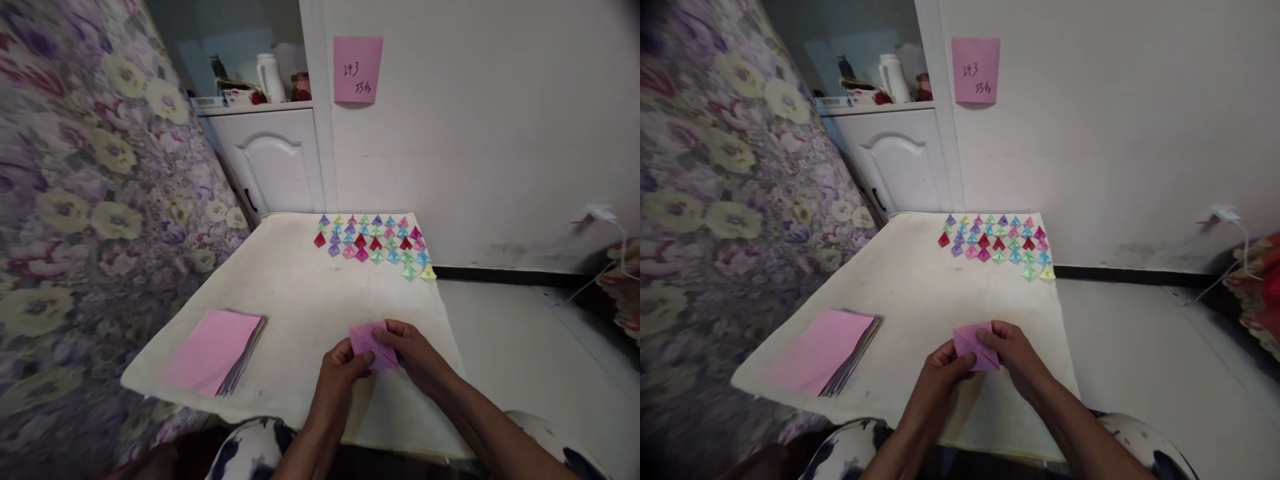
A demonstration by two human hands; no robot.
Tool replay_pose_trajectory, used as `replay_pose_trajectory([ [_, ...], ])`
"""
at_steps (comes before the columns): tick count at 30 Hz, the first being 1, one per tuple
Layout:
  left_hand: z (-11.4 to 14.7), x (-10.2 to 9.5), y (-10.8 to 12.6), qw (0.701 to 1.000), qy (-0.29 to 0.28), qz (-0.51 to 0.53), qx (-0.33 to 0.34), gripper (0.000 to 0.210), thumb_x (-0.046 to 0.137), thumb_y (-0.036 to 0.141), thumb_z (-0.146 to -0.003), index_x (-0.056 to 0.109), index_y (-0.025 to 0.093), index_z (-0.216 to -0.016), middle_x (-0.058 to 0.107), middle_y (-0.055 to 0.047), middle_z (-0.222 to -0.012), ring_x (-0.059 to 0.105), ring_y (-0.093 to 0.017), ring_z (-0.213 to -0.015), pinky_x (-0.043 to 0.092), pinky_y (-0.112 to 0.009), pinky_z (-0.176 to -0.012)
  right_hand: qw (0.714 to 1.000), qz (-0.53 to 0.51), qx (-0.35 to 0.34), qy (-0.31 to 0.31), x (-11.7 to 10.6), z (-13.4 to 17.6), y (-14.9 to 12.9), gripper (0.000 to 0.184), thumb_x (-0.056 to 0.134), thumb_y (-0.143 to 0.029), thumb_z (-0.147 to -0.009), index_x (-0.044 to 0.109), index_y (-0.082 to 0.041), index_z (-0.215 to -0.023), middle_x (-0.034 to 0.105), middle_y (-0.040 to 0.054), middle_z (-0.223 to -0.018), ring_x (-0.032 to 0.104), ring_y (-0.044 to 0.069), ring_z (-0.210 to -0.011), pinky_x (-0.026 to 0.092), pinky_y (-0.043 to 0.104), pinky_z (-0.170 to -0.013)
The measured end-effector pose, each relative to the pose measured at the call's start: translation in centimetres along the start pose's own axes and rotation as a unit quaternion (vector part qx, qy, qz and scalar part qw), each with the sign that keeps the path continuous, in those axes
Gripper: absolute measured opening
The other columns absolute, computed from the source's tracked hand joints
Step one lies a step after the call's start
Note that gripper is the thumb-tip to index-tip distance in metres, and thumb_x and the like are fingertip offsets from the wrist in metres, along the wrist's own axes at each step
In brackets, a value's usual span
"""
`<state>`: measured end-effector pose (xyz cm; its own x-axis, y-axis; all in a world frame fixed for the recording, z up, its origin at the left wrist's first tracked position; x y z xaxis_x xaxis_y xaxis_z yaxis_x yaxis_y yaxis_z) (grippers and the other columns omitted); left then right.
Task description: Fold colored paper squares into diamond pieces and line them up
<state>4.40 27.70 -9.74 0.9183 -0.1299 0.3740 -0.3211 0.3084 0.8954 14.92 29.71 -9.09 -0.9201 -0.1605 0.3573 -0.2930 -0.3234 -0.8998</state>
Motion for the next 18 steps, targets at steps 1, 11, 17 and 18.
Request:
replay_pose_trajectory([
  [1, 0.0, 0.1, 0.1, 1.000, -0.005, 0.002, 0.004, 0.026, 0.071, 0.027, -0.068, 0.070, 0.015, -0.091, 0.069, -0.004, -0.079, 0.059, -0.015, -0.072, 0.043, -0.024, -0.068, 1.000, -0.019, 0.006, -0.006, 0.1, 0.0, 0.1, 0.031, 0.070, -0.043, -0.067, 0.059, -0.015, -0.069, 0.052, -0.0032, -0.058, 0.040, 0.008, -0.049, 0.029, 0.022, -0.050],
  [11, 0.0, 0.4, 1.4, 0.998, -0.003, 0.030, 0.063, 0.019, 0.072, 0.020, -0.066, 0.071, 0.016, -0.084, 0.070, -0.003, -0.080, 0.061, -0.018, -0.079, 0.044, -0.029, -0.080, 0.986, -0.122, 0.106, -0.045, 1.0, 0.2, 2.4, 0.029, 0.074, -0.038, -0.065, 0.057, -0.016, -0.074, 0.042, -0.0081, -0.050, 0.029, 0.004, -0.042, 0.017, 0.019, -0.041],
  [17, 0.1, 0.1, 1.9, 0.996, 0.029, 0.021, 0.084, 0.013, 0.071, 0.013, -0.064, 0.065, 0.016, -0.074, 0.063, 0.003, -0.064, 0.056, -0.011, -0.062, 0.042, -0.020, -0.059, 0.978, -0.144, 0.126, -0.081, 1.8, 0.8, 2.0, 0.027, 0.074, -0.033, -0.067, 0.061, -0.017, -0.085, 0.054, -0.0029, -0.066, 0.044, 0.005, -0.053, 0.022, 0.016, -0.042],
  [18, 0.2, 0.1, 2.0, 0.996, 0.029, 0.026, 0.084, 0.015, 0.071, 0.012, -0.064, 0.064, 0.017, -0.075, 0.062, 0.003, -0.064, 0.056, -0.011, -0.061, 0.042, -0.020, -0.059, 0.978, -0.138, 0.129, -0.086, 2.0, 0.9, 1.9, 0.029, 0.074, -0.033, -0.068, 0.062, -0.017, -0.088, 0.055, -0.0019, -0.069, 0.045, 0.005, -0.054, 0.021, 0.016, -0.042],
])
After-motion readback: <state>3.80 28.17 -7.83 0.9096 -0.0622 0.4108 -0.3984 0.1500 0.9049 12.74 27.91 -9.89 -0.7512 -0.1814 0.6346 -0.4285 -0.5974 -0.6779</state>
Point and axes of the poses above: each hand's wrist, its own z-axis away from the middle knuckle, its own x-axis out of the palm, y = z × x, the point moved 8 cm from there along -z, towards the middle knuckle
